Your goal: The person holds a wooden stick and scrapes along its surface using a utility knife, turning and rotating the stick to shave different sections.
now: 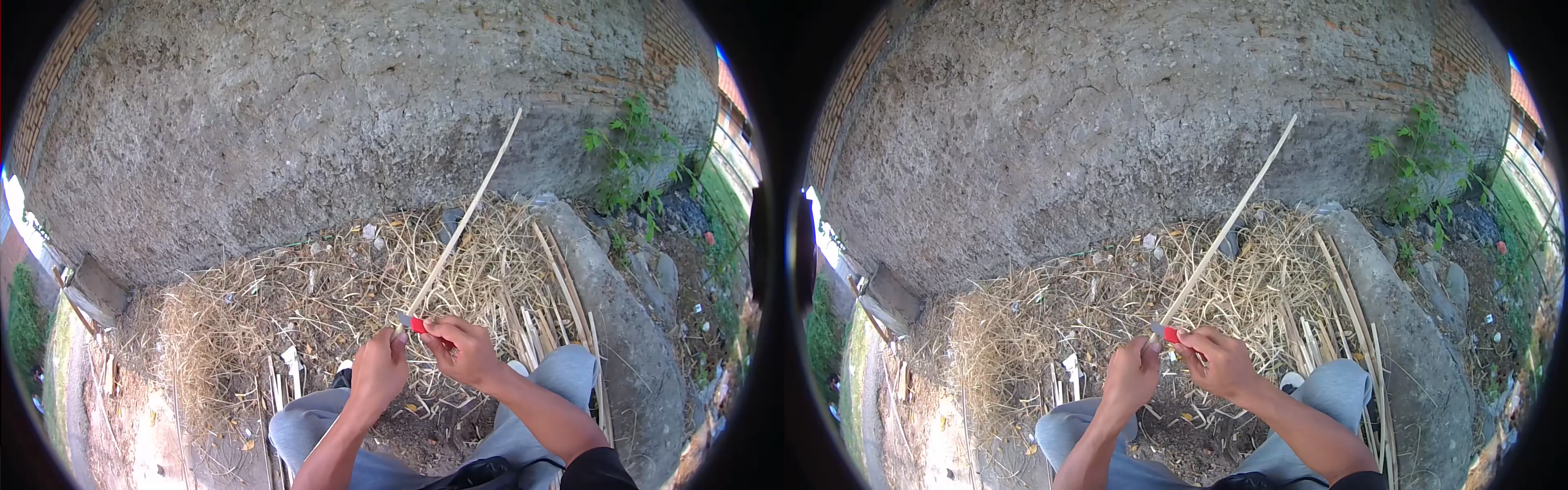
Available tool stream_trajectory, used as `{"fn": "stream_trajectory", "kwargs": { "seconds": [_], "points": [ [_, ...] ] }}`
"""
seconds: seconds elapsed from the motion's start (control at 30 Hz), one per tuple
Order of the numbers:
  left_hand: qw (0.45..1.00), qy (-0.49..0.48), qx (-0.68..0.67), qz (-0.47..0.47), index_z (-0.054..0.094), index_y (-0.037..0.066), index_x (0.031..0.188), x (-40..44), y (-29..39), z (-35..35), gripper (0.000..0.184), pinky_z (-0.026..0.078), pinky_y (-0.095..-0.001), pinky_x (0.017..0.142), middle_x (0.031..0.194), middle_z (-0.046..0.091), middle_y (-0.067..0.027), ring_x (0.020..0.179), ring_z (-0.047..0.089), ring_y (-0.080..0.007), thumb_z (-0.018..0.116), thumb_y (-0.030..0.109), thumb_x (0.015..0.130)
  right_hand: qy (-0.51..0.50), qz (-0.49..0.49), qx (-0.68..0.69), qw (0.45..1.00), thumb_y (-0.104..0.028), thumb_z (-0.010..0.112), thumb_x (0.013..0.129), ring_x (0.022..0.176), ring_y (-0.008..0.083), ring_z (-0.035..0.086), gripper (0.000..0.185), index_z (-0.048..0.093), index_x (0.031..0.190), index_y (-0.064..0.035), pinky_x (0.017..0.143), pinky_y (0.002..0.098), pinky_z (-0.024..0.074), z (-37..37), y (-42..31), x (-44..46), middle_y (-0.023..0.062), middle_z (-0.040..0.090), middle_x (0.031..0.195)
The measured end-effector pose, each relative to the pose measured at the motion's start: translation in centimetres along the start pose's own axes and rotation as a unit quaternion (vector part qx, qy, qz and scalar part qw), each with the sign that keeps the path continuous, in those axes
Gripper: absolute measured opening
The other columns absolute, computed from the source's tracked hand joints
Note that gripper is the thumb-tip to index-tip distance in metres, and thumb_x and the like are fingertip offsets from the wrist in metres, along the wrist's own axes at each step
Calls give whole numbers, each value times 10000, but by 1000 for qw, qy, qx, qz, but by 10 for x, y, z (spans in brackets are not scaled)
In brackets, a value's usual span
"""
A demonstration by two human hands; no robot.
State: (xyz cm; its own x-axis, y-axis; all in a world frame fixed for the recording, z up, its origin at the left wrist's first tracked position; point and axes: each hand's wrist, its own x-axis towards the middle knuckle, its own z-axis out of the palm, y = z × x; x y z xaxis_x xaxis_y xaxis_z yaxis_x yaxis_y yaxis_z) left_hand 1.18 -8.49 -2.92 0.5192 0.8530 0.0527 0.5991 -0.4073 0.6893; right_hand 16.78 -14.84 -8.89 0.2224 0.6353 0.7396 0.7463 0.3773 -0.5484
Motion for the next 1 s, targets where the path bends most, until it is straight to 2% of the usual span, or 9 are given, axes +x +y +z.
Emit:
{"fn": "stream_trajectory", "kwargs": {
  "seconds": [0.17,0.27,0.33,0.4,0.47,0.53,0.63,0.73,1.0],
  "points": [
    [999,-6,-40,2,593,-27,856,5,-12,8,238,419,-504,582,646,587,-246,647,587,-459,541,183,958,-6,1,-27,1000,-119,742,843,534,190,624,134,684,926,-31,447,298,487,-8,-6,2,88,665,765],
    [995,-24,-100,9,632,-25,882,8,-21,13,242,415,-457,553,616,568,-218,570,577,-382,543,186,961,-9,0,-35,999,-99,754,835,525,172,620,140,686,921,-12,447,279,483,-13,-6,3,103,674,757],
    [991,-48,-124,3,663,-21,915,8,-21,13,241,405,-401,531,605,567,-180,522,543,-267,551,186,963,-9,7,-42,999,-100,760,827,524,179,624,137,688,907,-16,448,286,489,-14,-6,1,96,674,746],
    [989,-58,-136,-4,667,-25,919,8,-18,13,245,401,-380,525,600,574,-151,521,525,-214,553,187,967,4,-21,-97,995,-189,742,835,505,196,624,118,693,876,-90,411,312,487,-15,-3,0,29,654,730],
    [987,-67,-147,-12,671,-28,923,8,-17,15,250,398,-358,519,595,581,-122,520,506,-162,554,187,971,7,-28,-120,992,-206,741,831,487,188,612,121,692,862,-100,400,313,480,-17,-3,0,22,642,715],
    [975,-90,-201,-25,670,-28,920,9,-16,18,239,313,-256,474,629,534,25,529,395,-40,526,149,993,10,-34,-143,989,-222,741,827,469,181,600,125,690,847,-110,388,314,472,-19,-4,0,15,630,701],
    [973,-102,-201,-49,675,-46,917,12,-17,21,269,382,-299,503,607,579,-42,546,476,-75,550,183,982,-3,-22,-160,987,-231,739,821,437,171,573,128,682,820,-117,365,316,455,-22,-5,1,4,600,675],
    [966,-105,-224,-77,676,-47,920,14,-15,21,270,377,-294,499,606,574,-41,542,469,-70,552,184,981,1,-9,-151,988,-235,733,825,418,175,557,134,675,807,-116,354,325,445,-23,-5,-1,5,587,673],
    [982,-54,-178,-23,679,-36,887,17,-15,30,263,388,-341,500,569,563,-72,508,500,-134,552,178,971,-1,16,-172,985,-217,722,843,418,196,552,142,667,809,-91,355,331,443,-26,-9,-1,9,582,680]
  ]
}}
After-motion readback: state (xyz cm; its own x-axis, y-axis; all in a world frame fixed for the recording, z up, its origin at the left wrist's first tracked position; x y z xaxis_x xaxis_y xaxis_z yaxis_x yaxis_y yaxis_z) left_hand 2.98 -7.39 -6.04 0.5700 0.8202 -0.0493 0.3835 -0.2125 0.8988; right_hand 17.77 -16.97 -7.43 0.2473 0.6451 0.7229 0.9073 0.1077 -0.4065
